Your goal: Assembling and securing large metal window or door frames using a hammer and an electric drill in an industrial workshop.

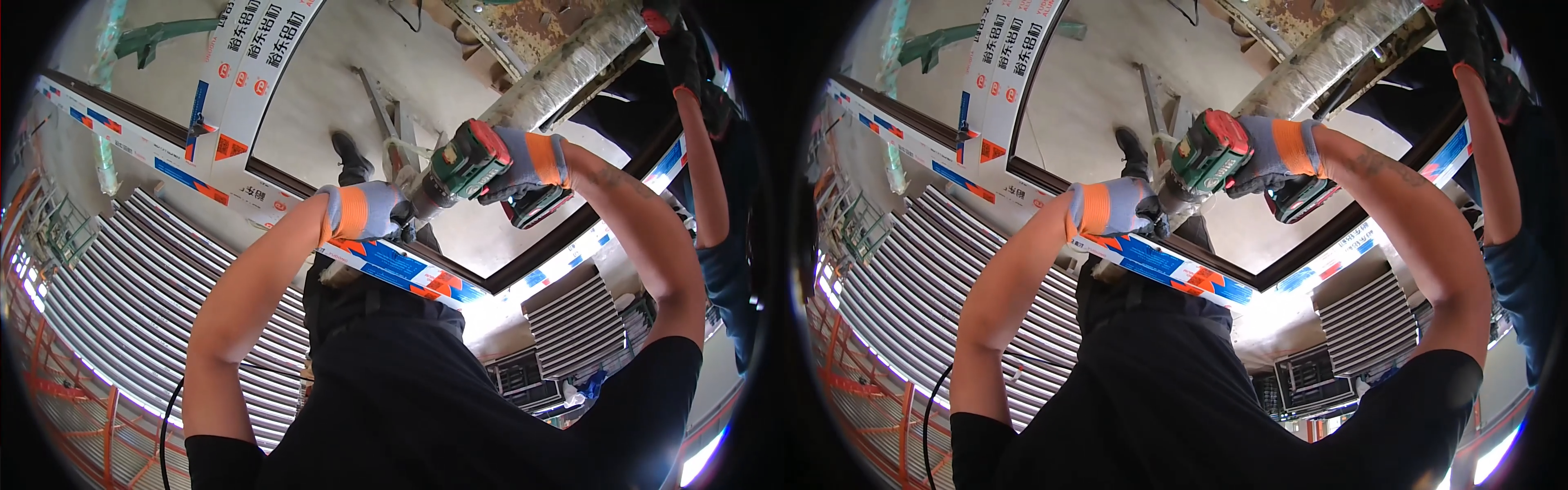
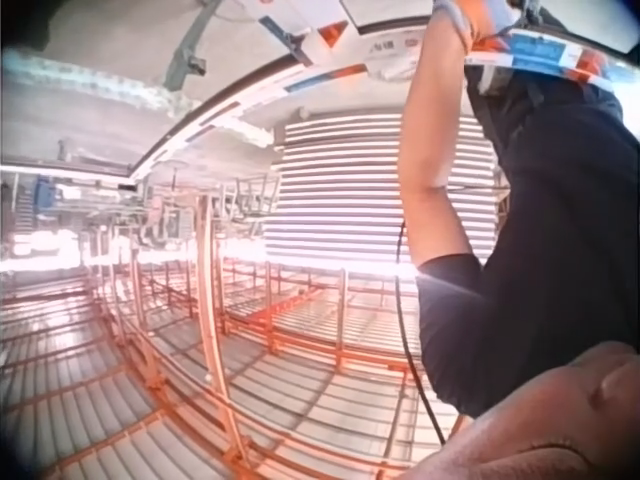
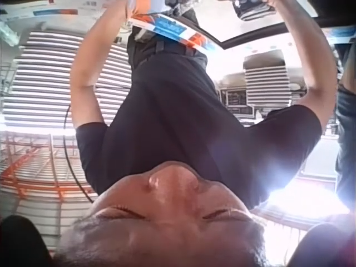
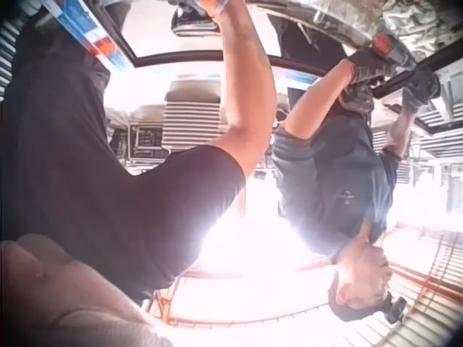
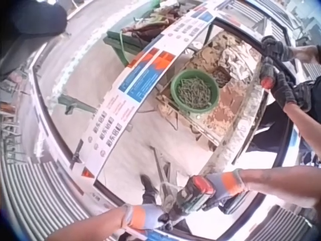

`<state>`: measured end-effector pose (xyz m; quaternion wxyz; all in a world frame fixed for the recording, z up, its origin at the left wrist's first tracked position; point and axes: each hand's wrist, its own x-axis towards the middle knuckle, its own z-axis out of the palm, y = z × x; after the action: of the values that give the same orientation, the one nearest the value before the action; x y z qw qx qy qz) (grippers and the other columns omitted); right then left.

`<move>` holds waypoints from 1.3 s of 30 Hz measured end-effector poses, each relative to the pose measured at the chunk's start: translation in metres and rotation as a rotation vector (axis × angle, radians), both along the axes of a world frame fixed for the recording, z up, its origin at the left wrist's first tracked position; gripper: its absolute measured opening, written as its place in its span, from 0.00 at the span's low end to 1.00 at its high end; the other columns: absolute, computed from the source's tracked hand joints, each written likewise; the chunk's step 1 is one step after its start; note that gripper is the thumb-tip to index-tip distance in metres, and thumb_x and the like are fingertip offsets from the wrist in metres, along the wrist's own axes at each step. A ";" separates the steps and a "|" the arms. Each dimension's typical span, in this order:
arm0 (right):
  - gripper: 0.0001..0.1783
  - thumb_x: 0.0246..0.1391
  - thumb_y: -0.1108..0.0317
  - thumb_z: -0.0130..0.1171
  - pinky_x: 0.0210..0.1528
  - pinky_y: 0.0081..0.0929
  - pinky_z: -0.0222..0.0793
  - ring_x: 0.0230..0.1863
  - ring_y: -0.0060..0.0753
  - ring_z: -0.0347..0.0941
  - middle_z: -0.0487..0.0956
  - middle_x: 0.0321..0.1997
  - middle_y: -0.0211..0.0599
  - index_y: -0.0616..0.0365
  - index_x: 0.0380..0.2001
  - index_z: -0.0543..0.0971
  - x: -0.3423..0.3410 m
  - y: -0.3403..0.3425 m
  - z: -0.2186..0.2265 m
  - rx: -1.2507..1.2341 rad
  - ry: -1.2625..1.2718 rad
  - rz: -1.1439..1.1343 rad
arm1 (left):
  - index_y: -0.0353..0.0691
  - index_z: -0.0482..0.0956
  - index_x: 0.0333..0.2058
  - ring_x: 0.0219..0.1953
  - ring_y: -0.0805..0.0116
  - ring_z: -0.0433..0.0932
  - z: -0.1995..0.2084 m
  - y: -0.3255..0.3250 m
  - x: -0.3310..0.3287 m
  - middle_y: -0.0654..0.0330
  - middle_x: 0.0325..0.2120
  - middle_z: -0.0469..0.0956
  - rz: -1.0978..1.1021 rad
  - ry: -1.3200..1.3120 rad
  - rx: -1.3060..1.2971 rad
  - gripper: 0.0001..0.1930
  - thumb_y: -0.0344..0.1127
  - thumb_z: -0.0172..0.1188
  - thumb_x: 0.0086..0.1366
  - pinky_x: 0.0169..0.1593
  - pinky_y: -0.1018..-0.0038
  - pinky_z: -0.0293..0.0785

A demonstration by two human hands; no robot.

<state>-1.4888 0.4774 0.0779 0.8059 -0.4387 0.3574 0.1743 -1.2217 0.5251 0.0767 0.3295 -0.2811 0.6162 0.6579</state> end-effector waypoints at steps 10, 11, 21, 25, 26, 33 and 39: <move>0.23 0.38 0.60 0.75 0.38 0.34 0.71 0.31 0.39 0.74 0.81 0.33 0.42 0.60 0.36 0.79 -0.005 0.048 -0.018 -0.147 -0.032 0.190 | 0.40 0.77 0.46 0.41 0.45 0.77 -0.008 0.012 0.000 0.44 0.37 0.79 -0.117 0.125 -0.019 0.18 0.38 0.59 0.57 0.46 0.62 0.74; 0.23 0.38 0.63 0.74 0.41 0.32 0.72 0.34 0.38 0.77 0.82 0.35 0.43 0.59 0.38 0.79 -0.005 0.047 -0.018 -0.067 -0.144 0.103 | 0.43 0.79 0.44 0.39 0.46 0.78 -0.010 0.013 0.008 0.46 0.35 0.80 0.030 0.205 -0.013 0.16 0.40 0.60 0.57 0.45 0.62 0.74; 0.31 0.34 0.70 0.76 0.46 0.26 0.71 0.41 0.22 0.74 0.80 0.39 0.33 0.58 0.45 0.75 -0.035 0.071 -0.001 -0.100 -0.112 -0.218 | 0.32 0.74 0.46 0.43 0.47 0.78 -0.004 0.005 -0.002 0.43 0.39 0.79 -0.101 0.013 -0.029 0.27 0.48 0.63 0.55 0.48 0.63 0.73; 0.27 0.36 0.71 0.75 0.44 0.25 0.71 0.40 0.20 0.74 0.80 0.38 0.31 0.58 0.43 0.76 -0.033 0.076 0.003 -0.126 -0.099 -0.285 | 0.33 0.74 0.45 0.43 0.47 0.78 -0.004 0.008 0.003 0.43 0.38 0.79 -0.100 0.083 -0.069 0.26 0.47 0.63 0.55 0.48 0.63 0.73; 0.27 0.36 0.71 0.75 0.44 0.25 0.71 0.40 0.20 0.74 0.80 0.38 0.31 0.58 0.43 0.76 -0.032 0.072 0.008 -0.128 -0.102 -0.288 | 0.33 0.74 0.45 0.42 0.48 0.78 -0.001 0.009 0.002 0.43 0.38 0.79 -0.110 0.077 -0.108 0.25 0.47 0.63 0.55 0.48 0.63 0.73; 0.23 0.39 0.70 0.73 0.42 0.24 0.71 0.37 0.19 0.74 0.80 0.36 0.31 0.58 0.41 0.77 -0.029 0.074 0.013 -0.099 -0.143 -0.427 | 0.34 0.74 0.44 0.42 0.48 0.79 0.005 0.012 0.006 0.43 0.37 0.79 -0.051 0.040 -0.146 0.23 0.46 0.62 0.57 0.48 0.62 0.73; 0.23 0.41 0.69 0.72 0.43 0.26 0.70 0.38 0.20 0.73 0.80 0.38 0.32 0.58 0.43 0.77 -0.033 0.071 0.010 -0.180 -0.136 -0.414 | 0.39 0.75 0.46 0.41 0.47 0.78 0.017 0.004 0.004 0.47 0.35 0.80 -0.115 -0.026 -0.176 0.21 0.43 0.63 0.56 0.47 0.62 0.73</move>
<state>-1.5222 0.5489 0.0884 0.8043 -0.4367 0.3989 -0.0571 -1.2179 0.5290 0.0936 0.3488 -0.2817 0.6823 0.5774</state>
